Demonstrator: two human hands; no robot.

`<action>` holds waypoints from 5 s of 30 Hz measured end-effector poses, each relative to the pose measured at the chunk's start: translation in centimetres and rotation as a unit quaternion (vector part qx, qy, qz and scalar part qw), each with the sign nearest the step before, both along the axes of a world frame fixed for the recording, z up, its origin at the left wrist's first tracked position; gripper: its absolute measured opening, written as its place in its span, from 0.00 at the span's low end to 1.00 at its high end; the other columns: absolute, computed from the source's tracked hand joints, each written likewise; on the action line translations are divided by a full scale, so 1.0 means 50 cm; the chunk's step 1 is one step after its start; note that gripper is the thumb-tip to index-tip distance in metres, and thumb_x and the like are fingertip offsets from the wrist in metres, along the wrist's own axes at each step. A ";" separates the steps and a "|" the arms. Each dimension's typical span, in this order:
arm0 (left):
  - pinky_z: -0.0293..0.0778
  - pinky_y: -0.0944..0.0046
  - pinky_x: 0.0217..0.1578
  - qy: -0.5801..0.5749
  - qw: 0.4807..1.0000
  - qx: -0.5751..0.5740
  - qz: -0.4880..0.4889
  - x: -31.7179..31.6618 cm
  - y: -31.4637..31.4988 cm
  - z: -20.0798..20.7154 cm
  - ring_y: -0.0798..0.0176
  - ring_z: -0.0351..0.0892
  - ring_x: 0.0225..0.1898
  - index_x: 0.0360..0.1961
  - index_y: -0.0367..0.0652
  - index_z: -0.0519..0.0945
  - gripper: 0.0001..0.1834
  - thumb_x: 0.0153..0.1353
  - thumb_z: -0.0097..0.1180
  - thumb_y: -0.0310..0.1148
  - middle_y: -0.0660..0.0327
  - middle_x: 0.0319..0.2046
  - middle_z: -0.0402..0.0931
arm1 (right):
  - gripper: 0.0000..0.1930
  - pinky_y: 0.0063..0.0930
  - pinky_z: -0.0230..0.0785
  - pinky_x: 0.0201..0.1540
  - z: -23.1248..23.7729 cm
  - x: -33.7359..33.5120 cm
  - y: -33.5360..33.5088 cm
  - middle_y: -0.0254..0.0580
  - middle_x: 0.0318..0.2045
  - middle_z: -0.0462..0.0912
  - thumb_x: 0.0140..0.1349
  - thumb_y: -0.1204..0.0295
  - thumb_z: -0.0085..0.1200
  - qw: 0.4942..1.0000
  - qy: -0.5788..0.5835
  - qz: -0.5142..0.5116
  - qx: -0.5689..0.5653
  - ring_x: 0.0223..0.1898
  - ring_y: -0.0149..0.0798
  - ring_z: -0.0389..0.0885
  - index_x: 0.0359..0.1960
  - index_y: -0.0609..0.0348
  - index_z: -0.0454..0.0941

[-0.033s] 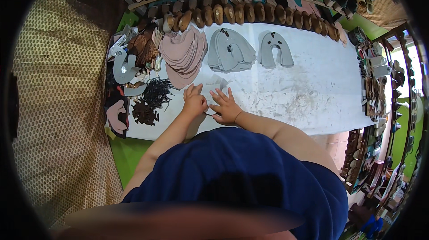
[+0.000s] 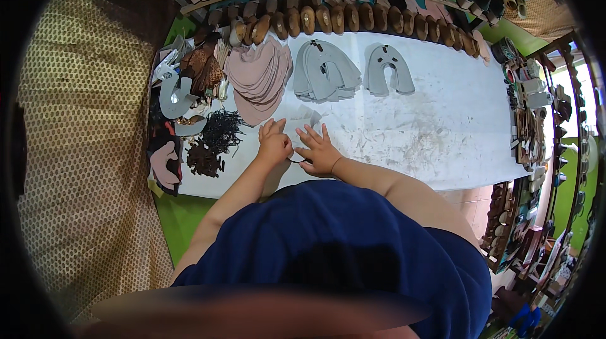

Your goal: Sorting and organizing cut fabric and leather shoe upper components on a manufacturing workbench.

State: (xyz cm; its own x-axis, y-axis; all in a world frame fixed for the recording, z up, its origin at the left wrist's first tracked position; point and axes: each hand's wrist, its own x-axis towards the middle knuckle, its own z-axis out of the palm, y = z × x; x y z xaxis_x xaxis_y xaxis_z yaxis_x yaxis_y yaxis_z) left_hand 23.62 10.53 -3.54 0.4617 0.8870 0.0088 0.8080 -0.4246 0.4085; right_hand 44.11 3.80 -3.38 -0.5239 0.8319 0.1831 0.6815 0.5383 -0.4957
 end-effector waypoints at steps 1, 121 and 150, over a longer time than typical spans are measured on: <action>0.46 0.33 0.68 0.000 1.000 -0.002 -0.001 0.000 0.003 0.003 0.39 0.56 0.69 0.22 0.47 0.86 0.05 0.45 0.63 0.34 0.57 0.66 0.68 | 0.23 0.76 0.27 0.69 0.001 0.001 -0.001 0.49 0.74 0.52 0.54 0.54 0.60 1.000 -0.001 -0.001 0.001 0.76 0.55 0.43 0.52 0.45 0.82; 0.36 0.37 0.71 0.132 0.949 -0.061 0.280 -0.178 -0.193 0.026 0.48 0.38 0.77 0.75 0.47 0.54 0.44 0.60 0.54 0.50 0.55 0.77 0.43 | 0.48 0.49 0.33 0.76 -0.004 -0.040 0.104 0.52 0.75 0.51 0.64 0.38 0.43 0.967 -0.150 0.206 -0.011 0.76 0.49 0.47 0.74 0.62 0.49; 0.38 0.38 0.71 0.126 0.951 -0.033 0.282 -0.180 -0.195 0.018 0.47 0.42 0.77 0.73 0.52 0.59 0.41 0.57 0.57 0.43 0.54 0.76 0.44 | 0.43 0.48 0.35 0.76 -0.008 -0.010 0.132 0.53 0.72 0.58 0.64 0.41 0.44 0.972 -0.130 0.193 0.030 0.75 0.48 0.52 0.70 0.65 0.59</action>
State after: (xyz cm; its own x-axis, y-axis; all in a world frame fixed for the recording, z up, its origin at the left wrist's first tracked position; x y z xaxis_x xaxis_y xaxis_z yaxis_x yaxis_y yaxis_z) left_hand 14.62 0.77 -2.66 -0.1067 0.9889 -0.1034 0.9753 0.1243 0.1825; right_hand 43.62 10.42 -3.80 -0.8303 0.5554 0.0450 0.5206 0.8020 -0.2930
